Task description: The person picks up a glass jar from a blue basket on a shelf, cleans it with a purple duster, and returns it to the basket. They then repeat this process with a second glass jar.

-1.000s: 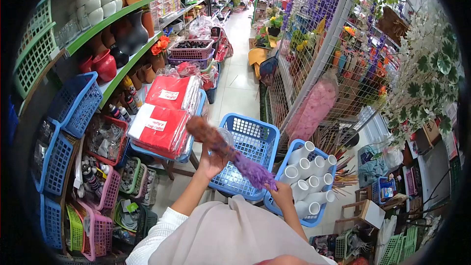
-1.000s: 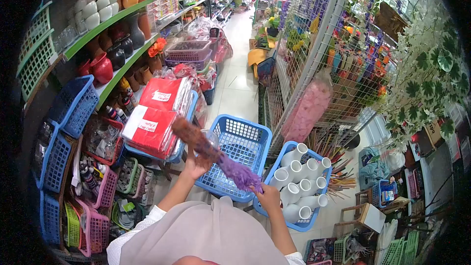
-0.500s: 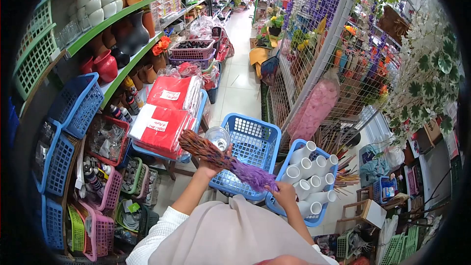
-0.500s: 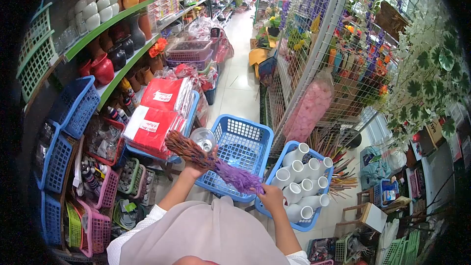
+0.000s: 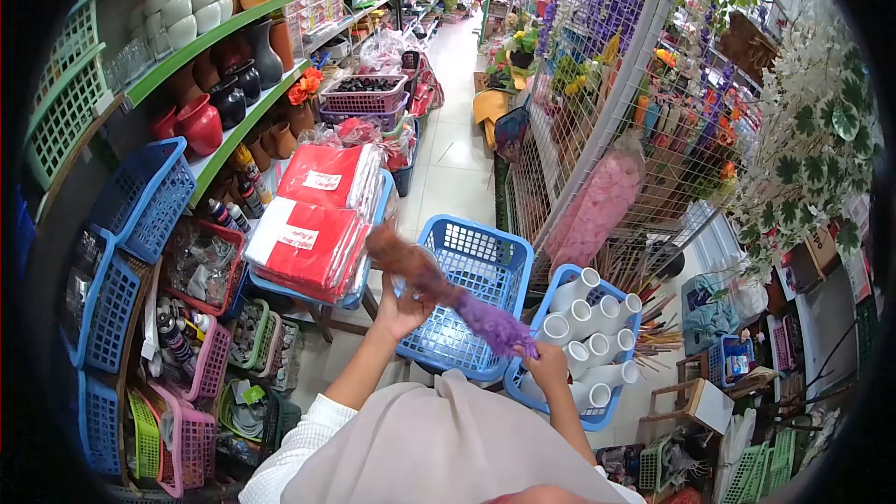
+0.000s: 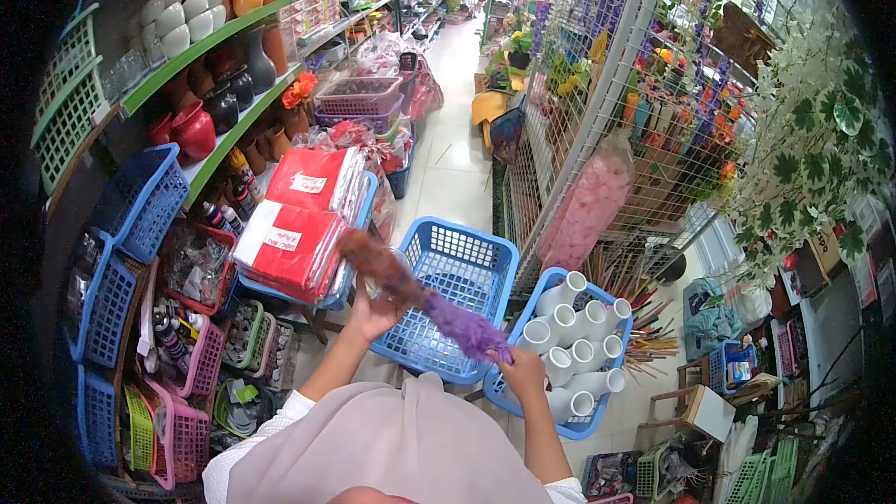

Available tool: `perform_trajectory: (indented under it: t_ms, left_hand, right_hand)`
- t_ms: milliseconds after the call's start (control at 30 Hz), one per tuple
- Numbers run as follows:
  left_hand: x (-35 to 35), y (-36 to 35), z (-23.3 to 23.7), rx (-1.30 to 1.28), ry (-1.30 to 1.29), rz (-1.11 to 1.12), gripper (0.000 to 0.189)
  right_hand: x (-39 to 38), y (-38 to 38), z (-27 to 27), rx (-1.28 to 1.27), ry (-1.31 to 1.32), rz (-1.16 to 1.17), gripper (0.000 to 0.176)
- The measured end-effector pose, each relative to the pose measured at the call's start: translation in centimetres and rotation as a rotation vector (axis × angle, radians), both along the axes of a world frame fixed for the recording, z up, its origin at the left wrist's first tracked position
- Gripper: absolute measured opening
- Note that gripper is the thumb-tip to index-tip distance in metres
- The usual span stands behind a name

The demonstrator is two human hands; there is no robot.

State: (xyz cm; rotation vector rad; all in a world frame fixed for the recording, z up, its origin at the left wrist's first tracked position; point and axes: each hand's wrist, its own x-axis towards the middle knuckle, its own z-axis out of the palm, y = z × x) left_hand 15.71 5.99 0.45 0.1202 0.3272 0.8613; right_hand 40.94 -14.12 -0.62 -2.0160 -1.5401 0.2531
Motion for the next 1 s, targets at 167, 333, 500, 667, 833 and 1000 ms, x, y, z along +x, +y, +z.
perform_trajectory:
  t_ms: [167,333,500,667,833,1000]
  left_hand:
    - [-0.4,0.3,-1.2,-0.230,0.013,-0.059,0.080]
    - [-0.8,0.2,-1.8,-0.177,-0.141,-0.068,0.078]
    - [-1.8,-0.4,-1.4,-0.176,-0.113,-0.103,0.095]
    - [-4.0,-0.9,-2.8,-0.135,-0.050,-0.016,0.097]
    - [-6.3,-2.2,-1.2,-0.083,0.050,0.061,0.097]
    - [-9.0,-3.3,-0.3,0.025,0.118,0.111,0.082]
  right_hand:
    - [0.4,-0.1,-2.0,-0.061,0.095,-0.014,0.045]
    - [-0.6,0.5,-0.9,-0.055,0.128,-0.055,0.043]
    - [-0.9,2.8,-2.5,-0.074,0.196,-0.233,0.036]
    - [-2.0,5.6,-5.0,-0.158,0.124,-0.161,0.033]
    - [-2.3,7.8,-8.4,-0.039,-0.033,0.022,0.023]
    - [-2.2,8.0,-7.1,-0.144,-0.231,0.012,0.040]
